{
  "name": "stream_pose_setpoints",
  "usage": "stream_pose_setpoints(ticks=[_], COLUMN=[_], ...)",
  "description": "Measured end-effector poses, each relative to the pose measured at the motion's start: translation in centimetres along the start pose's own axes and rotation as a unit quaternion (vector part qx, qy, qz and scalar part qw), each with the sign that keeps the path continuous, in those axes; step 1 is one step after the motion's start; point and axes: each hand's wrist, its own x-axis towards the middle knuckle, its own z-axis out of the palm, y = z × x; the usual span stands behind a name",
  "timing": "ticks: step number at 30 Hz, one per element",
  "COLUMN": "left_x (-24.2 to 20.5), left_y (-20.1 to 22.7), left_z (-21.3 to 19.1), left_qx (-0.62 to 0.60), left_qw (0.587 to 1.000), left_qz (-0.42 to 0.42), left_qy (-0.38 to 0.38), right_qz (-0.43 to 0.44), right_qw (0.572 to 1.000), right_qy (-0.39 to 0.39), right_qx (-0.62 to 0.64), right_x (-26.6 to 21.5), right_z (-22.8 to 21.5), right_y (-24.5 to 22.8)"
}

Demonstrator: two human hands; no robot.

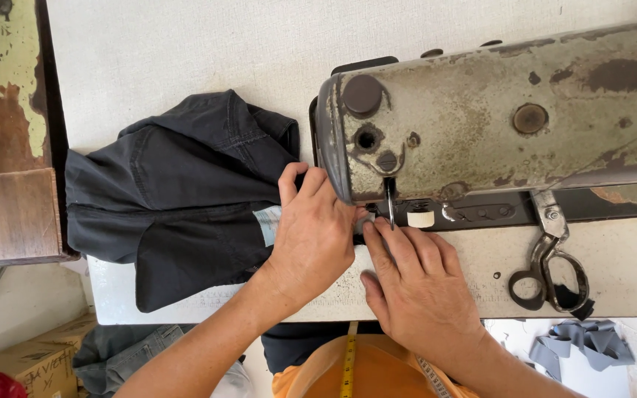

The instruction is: Sewing and trimming black pants using an industrial sewing machine and scissors on a factory floor.

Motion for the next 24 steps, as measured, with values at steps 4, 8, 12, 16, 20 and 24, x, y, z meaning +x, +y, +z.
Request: stream_pose_setpoints(ticks=[4,8,12,16,20,24], left_x=[-0.1,-0.2,-0.4,-0.3,-0.4,-0.6], left_y=[0.3,0.4,0.3,0.2,-0.1,-0.1], left_z=[0.3,0.2,0.1,-0.2,0.2,0.3], left_qx=[0.021,0.018,-0.004,-0.011,0.018,0.011], left_qw=[1.000,1.000,1.000,1.000,1.000,0.999], left_qz=[-0.010,-0.005,-0.017,-0.014,-0.013,-0.027], left_qy=[0.009,0.023,0.008,-0.005,-0.016,-0.022], right_qz=[-0.001,0.005,0.041,0.023,0.014,0.011], right_qw=[1.000,1.000,0.990,0.994,0.996,0.999], right_qy=[-0.006,0.012,0.066,0.049,0.048,0.034], right_qx=[-0.006,0.002,0.117,0.094,0.075,0.020], right_x=[0.0,-0.1,-0.8,-1.7,-1.2,-0.8], right_z=[-0.1,-0.3,-0.7,-0.6,-0.8,-1.2], right_y=[0.0,0.1,0.3,0.1,0.0,-0.4])
